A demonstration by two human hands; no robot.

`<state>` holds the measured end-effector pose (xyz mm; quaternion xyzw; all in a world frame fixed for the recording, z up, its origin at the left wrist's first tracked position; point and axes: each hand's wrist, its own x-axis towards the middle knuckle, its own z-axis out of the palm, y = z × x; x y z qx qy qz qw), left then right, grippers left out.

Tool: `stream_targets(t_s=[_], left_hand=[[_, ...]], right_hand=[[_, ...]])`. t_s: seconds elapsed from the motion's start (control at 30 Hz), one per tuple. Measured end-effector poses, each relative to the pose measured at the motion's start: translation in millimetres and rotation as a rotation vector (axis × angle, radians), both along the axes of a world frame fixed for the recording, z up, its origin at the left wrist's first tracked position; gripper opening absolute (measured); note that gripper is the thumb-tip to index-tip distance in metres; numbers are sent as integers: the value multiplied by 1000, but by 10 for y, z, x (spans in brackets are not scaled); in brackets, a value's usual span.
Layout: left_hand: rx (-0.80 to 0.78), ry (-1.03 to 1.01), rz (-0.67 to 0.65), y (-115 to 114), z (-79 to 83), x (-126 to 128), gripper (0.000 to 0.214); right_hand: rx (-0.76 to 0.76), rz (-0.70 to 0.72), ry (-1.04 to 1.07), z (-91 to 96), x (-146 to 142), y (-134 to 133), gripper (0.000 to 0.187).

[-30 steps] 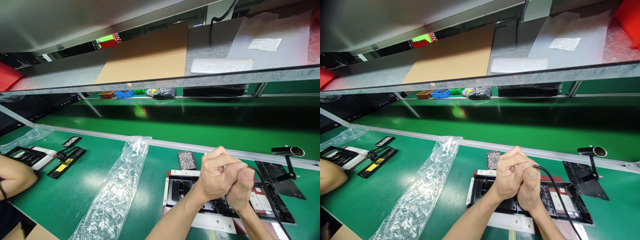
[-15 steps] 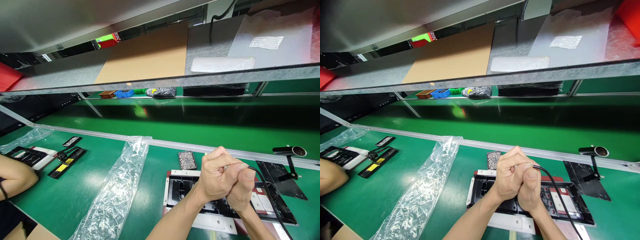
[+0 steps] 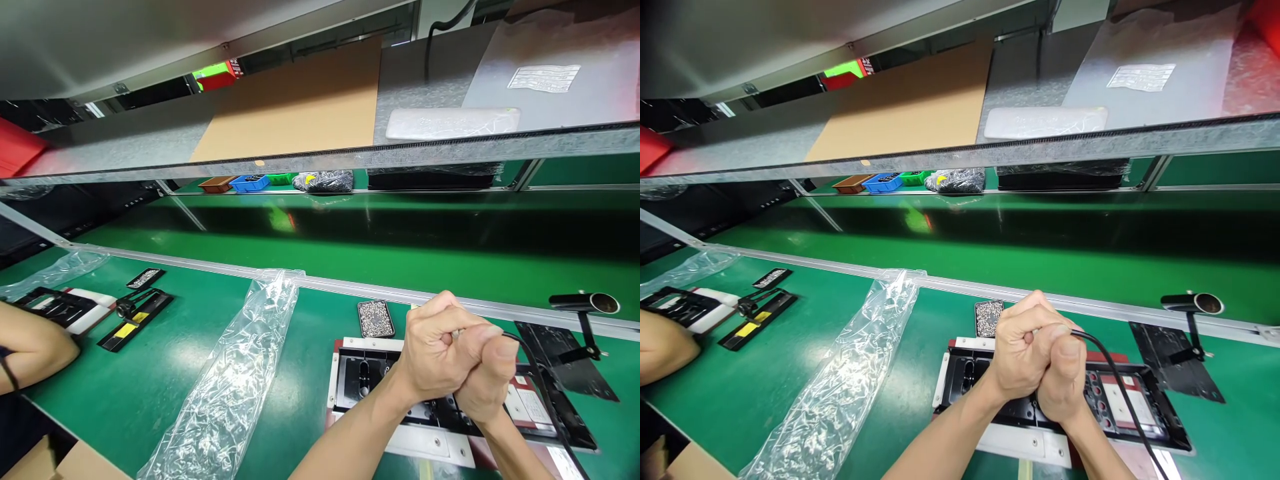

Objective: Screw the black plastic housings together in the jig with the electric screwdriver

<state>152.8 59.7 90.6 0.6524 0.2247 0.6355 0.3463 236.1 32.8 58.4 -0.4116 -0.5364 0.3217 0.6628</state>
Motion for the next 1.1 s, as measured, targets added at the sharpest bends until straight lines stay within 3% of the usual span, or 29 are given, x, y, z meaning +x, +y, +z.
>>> stream_targets(t_s=[1.1], left_hand=[[47, -60, 9, -2, 19, 6, 45]], right_hand=[[50, -14, -34, 132, -44, 13, 73]])
